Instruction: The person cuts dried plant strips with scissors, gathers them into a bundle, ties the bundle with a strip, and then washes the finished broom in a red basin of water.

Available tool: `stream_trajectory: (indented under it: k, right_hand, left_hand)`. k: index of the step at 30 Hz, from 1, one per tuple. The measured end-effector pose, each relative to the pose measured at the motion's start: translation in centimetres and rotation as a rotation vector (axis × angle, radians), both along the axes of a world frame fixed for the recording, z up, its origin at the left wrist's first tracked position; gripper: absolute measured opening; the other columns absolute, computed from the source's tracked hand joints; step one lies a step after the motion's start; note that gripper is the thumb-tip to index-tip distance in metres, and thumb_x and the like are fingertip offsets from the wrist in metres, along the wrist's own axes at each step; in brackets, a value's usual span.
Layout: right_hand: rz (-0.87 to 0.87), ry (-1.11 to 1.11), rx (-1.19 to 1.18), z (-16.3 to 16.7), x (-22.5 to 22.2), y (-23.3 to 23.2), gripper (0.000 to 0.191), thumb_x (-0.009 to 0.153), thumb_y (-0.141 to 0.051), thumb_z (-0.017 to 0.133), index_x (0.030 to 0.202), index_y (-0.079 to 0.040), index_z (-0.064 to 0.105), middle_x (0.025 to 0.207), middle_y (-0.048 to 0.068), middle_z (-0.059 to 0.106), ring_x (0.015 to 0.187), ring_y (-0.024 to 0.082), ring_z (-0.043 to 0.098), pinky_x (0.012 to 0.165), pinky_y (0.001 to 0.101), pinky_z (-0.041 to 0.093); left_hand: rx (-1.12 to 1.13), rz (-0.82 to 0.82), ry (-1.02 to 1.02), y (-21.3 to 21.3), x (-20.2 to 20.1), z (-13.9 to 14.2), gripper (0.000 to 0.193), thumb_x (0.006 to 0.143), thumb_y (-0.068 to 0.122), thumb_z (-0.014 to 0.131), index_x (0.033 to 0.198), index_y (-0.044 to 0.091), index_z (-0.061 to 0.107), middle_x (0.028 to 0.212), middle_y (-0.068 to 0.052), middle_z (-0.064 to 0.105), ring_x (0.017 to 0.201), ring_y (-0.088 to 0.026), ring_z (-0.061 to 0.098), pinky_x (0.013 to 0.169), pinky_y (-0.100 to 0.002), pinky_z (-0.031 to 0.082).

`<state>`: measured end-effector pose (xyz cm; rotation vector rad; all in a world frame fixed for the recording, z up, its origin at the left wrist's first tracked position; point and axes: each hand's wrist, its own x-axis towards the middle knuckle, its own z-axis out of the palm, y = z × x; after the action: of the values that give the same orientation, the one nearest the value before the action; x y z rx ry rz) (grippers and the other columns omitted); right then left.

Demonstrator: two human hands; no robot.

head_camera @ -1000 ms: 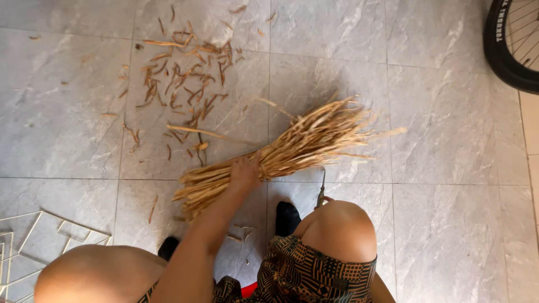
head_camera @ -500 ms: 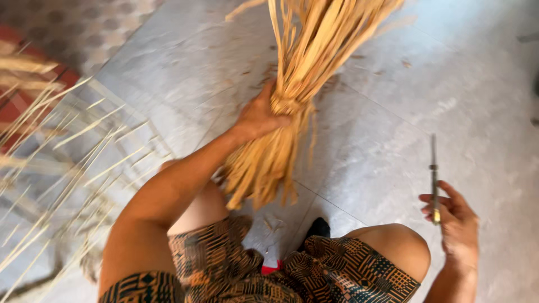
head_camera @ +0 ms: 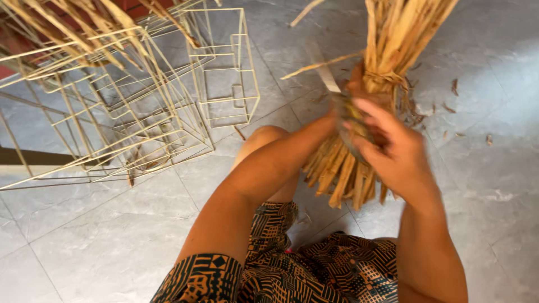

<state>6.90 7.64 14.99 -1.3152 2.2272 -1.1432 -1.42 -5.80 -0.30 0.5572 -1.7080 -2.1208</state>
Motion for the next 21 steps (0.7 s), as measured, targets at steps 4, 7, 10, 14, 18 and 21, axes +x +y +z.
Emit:
stream_trajectory:
  k: [4,7,10,14,18,21]
  right_hand:
    - [0.315,0.207,0.208,-2.6,-0.4,-13.6,0.058,0.091,-0.002,0.067,0.147,-0.012,0.053,0.111,0.015,0.073,0.094,0.028,0.072,0.084,0.0384,0.054]
    - [0.443,0.265,0.282,-5.6,0.0,-21.2,0.055,0.090,0.003,0.063,0.143,-0.011,0.055,0.115,0.016,0.072,0.104,0.033,0.069,0.089,0.0442,0.053]
    - [0.497,0.182,0.324,-8.3,-0.3,-25.5,0.060,0.084,0.005,0.065,0.141,-0.015,0.056,0.125,0.014,0.069,0.109,0.032,0.068,0.090,0.0442,0.054]
    - [0.576,0.269,0.357,-11.4,-1.6,-28.2,0.063,0.084,0.006,0.066,0.142,-0.017,0.054,0.129,0.012,0.068,0.114,0.031,0.067,0.095,0.0443,0.053]
    - [0.570,0.312,0.459,-13.0,-2.9,-30.0,0.069,0.084,0.002,0.071,0.146,-0.019,0.048,0.133,0.013,0.064,0.115,0.033,0.065,0.095,0.0459,0.052]
    - [0.571,0.314,0.535,-13.2,-2.8,-30.1,0.072,0.086,-0.001,0.072,0.150,-0.020,0.044,0.129,0.014,0.066,0.116,0.034,0.064,0.096,0.0463,0.052]
  left_hand:
    - [-0.043,0.022,-0.045,-1.3,-0.9,-1.2,0.123,0.056,0.055,0.084,0.157,0.012,0.029,0.138,-0.027,0.059,0.124,-0.049,0.056,0.099,-0.052,0.050]
    - [-0.234,-0.019,-0.338,-2.2,-0.6,-0.2,0.122,0.054,0.055,0.082,0.157,0.015,0.032,0.145,-0.025,0.054,0.134,-0.047,0.049,0.110,-0.046,0.044]
    - [-0.139,-0.019,-0.205,-3.0,-0.2,0.8,0.124,0.052,0.054,0.080,0.157,0.012,0.030,0.147,-0.026,0.053,0.134,-0.046,0.051,0.110,-0.048,0.044]
    - [-0.172,-0.095,-0.274,-5.4,0.3,1.7,0.120,0.057,0.056,0.078,0.159,0.017,0.027,0.149,-0.027,0.049,0.138,-0.050,0.044,0.111,-0.054,0.039]
    - [-0.172,-0.162,-0.372,-7.9,0.2,1.5,0.124,0.063,0.057,0.077,0.163,0.019,0.015,0.152,-0.035,0.038,0.140,-0.057,0.035,0.113,-0.060,0.035]
    - [-0.123,-0.170,-0.430,-8.2,0.1,0.9,0.120,0.063,0.057,0.077,0.161,0.019,0.019,0.153,-0.038,0.034,0.140,-0.058,0.034,0.111,-0.061,0.037]
